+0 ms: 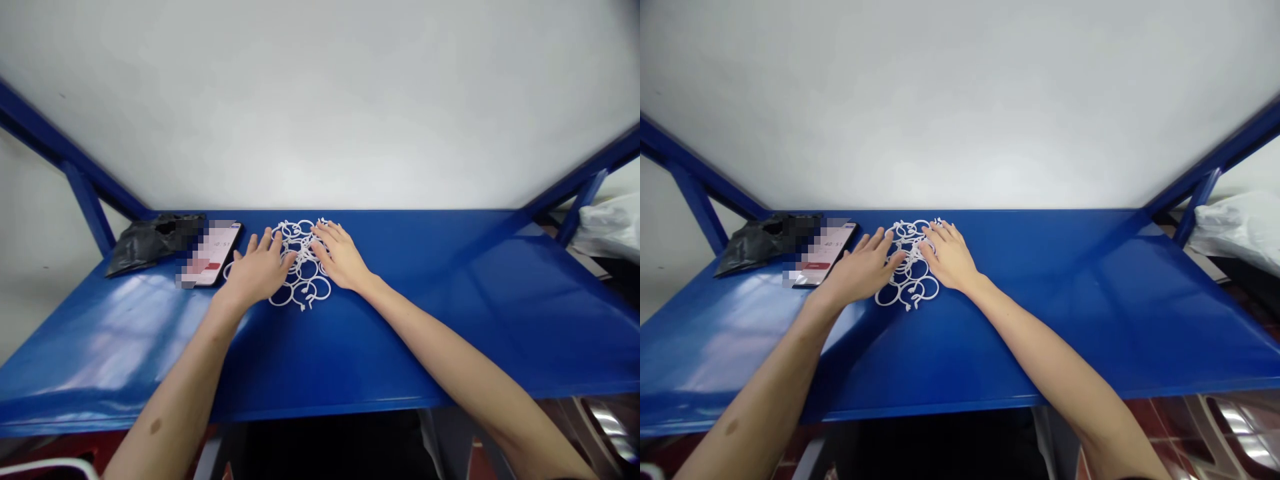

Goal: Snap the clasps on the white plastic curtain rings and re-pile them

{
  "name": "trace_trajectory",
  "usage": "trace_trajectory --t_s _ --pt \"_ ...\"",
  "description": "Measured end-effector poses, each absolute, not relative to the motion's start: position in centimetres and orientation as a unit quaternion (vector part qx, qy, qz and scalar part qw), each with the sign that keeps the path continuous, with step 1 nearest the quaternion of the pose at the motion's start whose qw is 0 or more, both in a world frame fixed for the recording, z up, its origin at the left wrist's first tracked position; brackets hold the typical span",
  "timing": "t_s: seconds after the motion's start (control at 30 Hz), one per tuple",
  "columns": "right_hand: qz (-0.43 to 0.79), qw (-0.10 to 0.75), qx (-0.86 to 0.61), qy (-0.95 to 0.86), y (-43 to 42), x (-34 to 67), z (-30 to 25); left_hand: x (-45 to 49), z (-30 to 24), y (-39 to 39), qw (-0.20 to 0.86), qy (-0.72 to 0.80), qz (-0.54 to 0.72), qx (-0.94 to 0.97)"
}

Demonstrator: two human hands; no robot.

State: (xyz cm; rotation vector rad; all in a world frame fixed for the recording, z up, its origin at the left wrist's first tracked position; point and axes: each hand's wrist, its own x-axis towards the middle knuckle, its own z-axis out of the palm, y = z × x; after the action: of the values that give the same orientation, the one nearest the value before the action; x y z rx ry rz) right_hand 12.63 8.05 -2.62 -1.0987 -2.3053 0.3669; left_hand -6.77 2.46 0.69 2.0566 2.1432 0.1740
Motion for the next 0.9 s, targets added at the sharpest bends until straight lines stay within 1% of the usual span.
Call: trace_trajectory --t_s 0.13,0.43,0.57,0.63,0.7,0.9 --pt "0.127 0.294 -0.403 -0.857 7.7 12.8 -2.3 -4.3 0.4 1.6 0.084 0.735 0.054 0.671" --pt "0.136 0.332 -0.393 -0.847 7.6 12.8 -2.3 -3.1 -1.1 2.2 0.047 0.700 0.115 0.703" --pt "0.150 0.351 -0.391 -0.837 7.2 13.5 -2.2 -3.3 -0.7 2.5 -0.004 0.689 0.138 0.711" --pt "0.151 0.340 -0.393 -0.841 6.6 14.3 -2.0 -3.6 -0.7 2.7 -0.041 0.690 0.146 0.708" --pt "0.142 0.320 -0.391 -0.851 5.7 15.4 -1.9 -4.0 -0.9 2.9 -0.048 0.682 0.136 0.717" --pt "0.104 0.272 -0.356 -0.888 3.7 18.5 -1.6 -5.1 -2.0 3.6 0.024 0.666 0.056 0.743"
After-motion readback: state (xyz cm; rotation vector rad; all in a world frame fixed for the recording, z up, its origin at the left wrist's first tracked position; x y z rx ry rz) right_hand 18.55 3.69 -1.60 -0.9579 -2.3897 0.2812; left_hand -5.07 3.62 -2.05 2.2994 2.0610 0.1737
